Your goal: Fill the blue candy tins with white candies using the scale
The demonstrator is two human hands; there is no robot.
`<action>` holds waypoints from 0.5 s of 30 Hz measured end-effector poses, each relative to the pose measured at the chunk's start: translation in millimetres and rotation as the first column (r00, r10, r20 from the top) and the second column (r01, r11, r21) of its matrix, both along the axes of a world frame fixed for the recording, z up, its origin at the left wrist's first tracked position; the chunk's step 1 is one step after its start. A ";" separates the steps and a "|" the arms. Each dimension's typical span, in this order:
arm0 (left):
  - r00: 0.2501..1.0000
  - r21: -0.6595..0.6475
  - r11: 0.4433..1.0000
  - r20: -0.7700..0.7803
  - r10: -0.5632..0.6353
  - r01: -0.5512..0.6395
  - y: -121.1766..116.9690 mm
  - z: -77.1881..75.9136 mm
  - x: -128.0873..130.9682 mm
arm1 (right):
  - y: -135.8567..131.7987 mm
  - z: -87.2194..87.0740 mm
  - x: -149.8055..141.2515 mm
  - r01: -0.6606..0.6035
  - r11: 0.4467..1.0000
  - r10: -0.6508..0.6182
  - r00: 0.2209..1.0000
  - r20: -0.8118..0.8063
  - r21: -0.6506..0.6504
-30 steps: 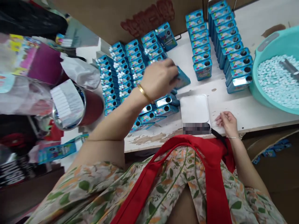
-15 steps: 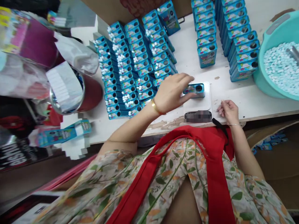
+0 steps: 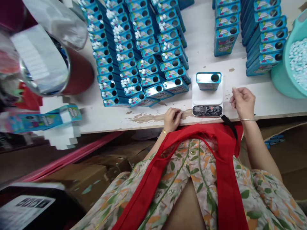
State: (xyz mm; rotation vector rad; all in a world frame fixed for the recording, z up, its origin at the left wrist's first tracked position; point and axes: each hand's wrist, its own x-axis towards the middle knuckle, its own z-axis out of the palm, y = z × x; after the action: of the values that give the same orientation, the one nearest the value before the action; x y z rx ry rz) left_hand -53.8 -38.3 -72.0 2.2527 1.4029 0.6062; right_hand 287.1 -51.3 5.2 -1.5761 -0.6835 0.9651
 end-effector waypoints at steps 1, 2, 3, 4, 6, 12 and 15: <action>1.000 0.023 1.000 0.010 0.014 -0.014 -2.0 -4.2 0.0 | 6.6 13.3 -2.6 -0.036 0.998 0.032 0.997 0.074 0.046; 1.000 0.044 0.999 0.016 0.021 -0.021 -3.1 -6.9 0.2 | 13.8 26.2 -5.4 -0.082 0.993 0.067 0.984 0.163 0.087; 1.000 0.061 0.998 0.016 0.025 -0.026 -3.5 -8.7 0.6 | 21.5 38.0 -8.2 -0.135 0.984 0.102 0.961 0.258 0.113; 0.999 0.076 0.997 0.015 0.028 -0.030 -3.4 -9.9 1.0 | 29.4 48.1 -11.2 -0.187 0.975 0.134 0.927 0.349 0.121; 0.999 0.099 0.994 0.019 0.033 -0.035 -2.6 -11.6 1.5 | 44.2 62.2 -17.5 -0.277 0.956 0.191 0.834 0.518 0.093; 0.994 0.133 0.991 0.106 -0.007 -0.007 -2.3 -14.9 -2.9 | 62.6 71.6 -23.4 -0.365 0.931 0.252 0.619 0.744 -0.012; 0.992 0.162 0.987 0.121 -0.025 0.005 -3.1 -16.6 -6.4 | 61.5 68.1 17.6 -0.252 0.967 0.130 0.603 0.787 0.033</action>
State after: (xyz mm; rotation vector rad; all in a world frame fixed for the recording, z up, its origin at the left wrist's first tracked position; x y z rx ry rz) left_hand -60.2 -41.4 -88.6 2.3033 1.3181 0.8660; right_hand 304.7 10.1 73.3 -1.7986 -1.5315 0.2944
